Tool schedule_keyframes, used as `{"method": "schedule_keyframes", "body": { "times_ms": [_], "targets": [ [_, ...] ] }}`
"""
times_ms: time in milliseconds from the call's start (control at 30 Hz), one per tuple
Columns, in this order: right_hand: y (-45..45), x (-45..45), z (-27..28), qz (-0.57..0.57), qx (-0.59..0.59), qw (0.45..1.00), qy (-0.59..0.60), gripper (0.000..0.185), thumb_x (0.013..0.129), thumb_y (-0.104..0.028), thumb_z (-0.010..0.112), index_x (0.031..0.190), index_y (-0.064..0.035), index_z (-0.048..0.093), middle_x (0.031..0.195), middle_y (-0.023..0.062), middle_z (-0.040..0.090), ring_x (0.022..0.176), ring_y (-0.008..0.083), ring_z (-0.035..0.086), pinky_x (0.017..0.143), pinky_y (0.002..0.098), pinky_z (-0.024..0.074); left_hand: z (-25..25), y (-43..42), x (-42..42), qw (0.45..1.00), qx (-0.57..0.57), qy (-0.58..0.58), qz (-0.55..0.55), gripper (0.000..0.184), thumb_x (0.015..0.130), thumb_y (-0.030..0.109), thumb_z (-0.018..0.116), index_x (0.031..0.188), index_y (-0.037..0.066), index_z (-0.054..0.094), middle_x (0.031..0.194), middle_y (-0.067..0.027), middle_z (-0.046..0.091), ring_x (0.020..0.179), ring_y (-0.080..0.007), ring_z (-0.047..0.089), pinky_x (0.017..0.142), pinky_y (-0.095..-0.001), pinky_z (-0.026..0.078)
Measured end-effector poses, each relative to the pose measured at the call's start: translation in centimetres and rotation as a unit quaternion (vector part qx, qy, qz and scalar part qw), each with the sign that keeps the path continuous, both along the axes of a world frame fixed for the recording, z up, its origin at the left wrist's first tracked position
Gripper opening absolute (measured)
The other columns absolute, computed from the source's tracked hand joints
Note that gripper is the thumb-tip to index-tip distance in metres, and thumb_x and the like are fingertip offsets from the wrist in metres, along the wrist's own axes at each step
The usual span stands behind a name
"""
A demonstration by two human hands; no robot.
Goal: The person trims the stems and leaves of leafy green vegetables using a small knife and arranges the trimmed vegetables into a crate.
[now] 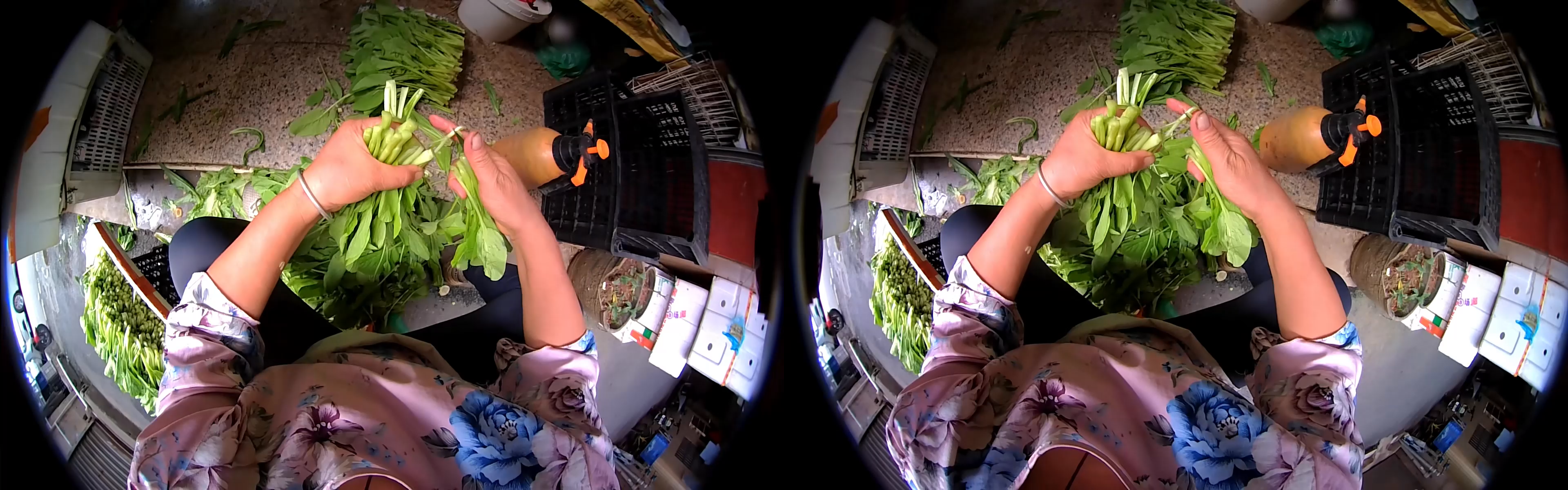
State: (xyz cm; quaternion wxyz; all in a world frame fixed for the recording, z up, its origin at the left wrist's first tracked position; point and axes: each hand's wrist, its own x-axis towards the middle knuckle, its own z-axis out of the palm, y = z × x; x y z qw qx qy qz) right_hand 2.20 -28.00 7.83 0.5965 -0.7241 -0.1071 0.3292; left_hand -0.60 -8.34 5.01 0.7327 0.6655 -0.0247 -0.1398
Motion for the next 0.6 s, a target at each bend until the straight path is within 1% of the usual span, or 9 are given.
{"method": "schedule_keyframes", "body": {
  "times_ms": [67, 133, 167, 233, 300, 433, 500, 567, 600],
  "targets": [
    [-0.1, -0.3, 0.0, -0.005, 0.0, 1.0, -0.013, 0.055, 0.091, -0.051, 0.032, 0.126, -0.0105, 0.045, 0.106, 0.0044, 0.05, 0.088, 0.0102, 0.047, 0.073, 0.0262, 0.0429, 0.3, -0.2, -0.4, 1.0, -0.008, 0.028, -0.009, 0.031, 0.064, 0.002, 0.073, 0.091, 0.001, 0.057, 0.084, -0.0017, 0.061, 0.074, -0.0085, 0.057, 0.071, -0.0229, 0.048],
    [-0.1, -0.1, -0.5, -0.008, -0.017, 0.999, -0.027, 0.044, 0.093, -0.04, 0.034, 0.125, -0.0122, 0.047, 0.082, -0.0011, 0.049, 0.07, 0.0064, 0.044, 0.061, 0.0222, 0.0409, 0.7, 0.3, -0.3, 0.999, -0.003, 0.036, -0.029, 0.033, 0.064, 0.003, 0.074, 0.093, 0.002, 0.058, 0.084, -0.0016, 0.062, 0.074, -0.0084, 0.057, 0.07, -0.0229, 0.049],
    [0.3, -0.3, -0.5, -0.029, 0.003, 0.999, -0.038, 0.037, 0.094, -0.03, 0.037, 0.124, -0.0134, 0.049, 0.069, -0.0049, 0.041, 0.059, 0.004, 0.038, 0.053, 0.0202, 0.036, 0.0, 0.4, -0.3, 0.999, 0.01, 0.022, -0.04, 0.033, 0.063, 0.004, 0.074, 0.093, 0.002, 0.059, 0.084, -0.0016, 0.062, 0.074, -0.0085, 0.057, 0.069, -0.023, 0.049],
    [0.2, -0.4, -1.0, -0.029, -0.009, 0.999, -0.037, 0.035, 0.093, -0.025, 0.039, 0.125, -0.0134, 0.048, 0.066, -0.0047, 0.042, 0.055, 0.0041, 0.038, 0.05, 0.0199, 0.0344, 0.8, 0.7, -0.6, 0.995, 0.097, -0.012, -0.025, 0.035, 0.063, 0.006, 0.075, 0.093, 0.003, 0.059, 0.083, -0.0014, 0.063, 0.075, -0.0081, 0.057, 0.07, -0.023, 0.049],
    [0.1, -0.4, -1.1, -0.005, -0.045, 0.994, -0.096, 0.037, 0.093, -0.03, 0.04, 0.123, -0.0097, 0.049, 0.062, -0.0064, 0.036, 0.052, 0.004, 0.036, 0.05, 0.0187, 0.0345, -0.9, 1.2, -0.4, 0.999, 0.027, 0.0, -0.039, 0.033, 0.062, 0.006, 0.075, 0.091, 0.002, 0.059, 0.084, -0.0013, 0.063, 0.076, -0.0085, 0.057, 0.071, -0.0237, 0.048],
    [-1.1, 0.7, -2.6, -0.045, -0.091, 0.982, -0.158, 0.038, 0.09, -0.031, 0.048, 0.122, -0.0123, 0.051, 0.061, -0.0043, 0.045, 0.052, 0.0056, 0.04, 0.049, 0.0216, 0.0348, -1.2, 1.7, -0.8, 0.998, -0.022, -0.01, -0.062, 0.032, 0.063, 0.004, 0.075, 0.091, 0.001, 0.059, 0.085, -0.001, 0.062, 0.077, -0.0084, 0.057, 0.072, -0.0234, 0.048],
    [-1.1, 0.6, -2.8, -0.086, 0.056, 0.992, -0.073, 0.043, 0.087, -0.036, 0.053, 0.118, -0.0065, 0.053, 0.066, -0.0034, 0.049, 0.055, 0.0066, 0.042, 0.05, 0.0227, 0.0356, -2.3, 1.5, -0.6, 0.998, 0.002, -0.012, -0.06, 0.031, 0.064, 0.004, 0.075, 0.091, 0.002, 0.059, 0.084, -0.0004, 0.062, 0.076, -0.0079, 0.056, 0.072, -0.0232, 0.047],
    [-0.6, -0.3, -2.7, -0.082, 0.035, 0.992, -0.088, 0.047, 0.084, -0.037, 0.056, 0.113, 0.0001, 0.052, 0.072, -0.0014, 0.049, 0.059, 0.0076, 0.042, 0.055, 0.0208, 0.0354, -2.3, 1.1, -0.7, 0.997, 0.0, -0.008, -0.072, 0.028, 0.066, 0.008, 0.075, 0.088, 0.003, 0.059, 0.08, 0.0007, 0.061, 0.072, -0.0069, 0.055, 0.069, -0.0227, 0.047],
    [-0.1, -0.6, -3.4, -0.108, 0.094, 0.988, -0.061, 0.039, 0.082, -0.034, 0.061, 0.099, 0.001, 0.055, 0.072, -0.0003, 0.05, 0.06, 0.008, 0.043, 0.056, 0.0209, 0.0358, -1.7, 0.9, -0.7, 0.996, 0.039, -0.035, -0.071, 0.028, 0.065, 0.009, 0.075, 0.088, 0.003, 0.059, 0.079, 0.001, 0.061, 0.072, -0.0069, 0.055, 0.069, -0.0227, 0.047]
  ]
}}
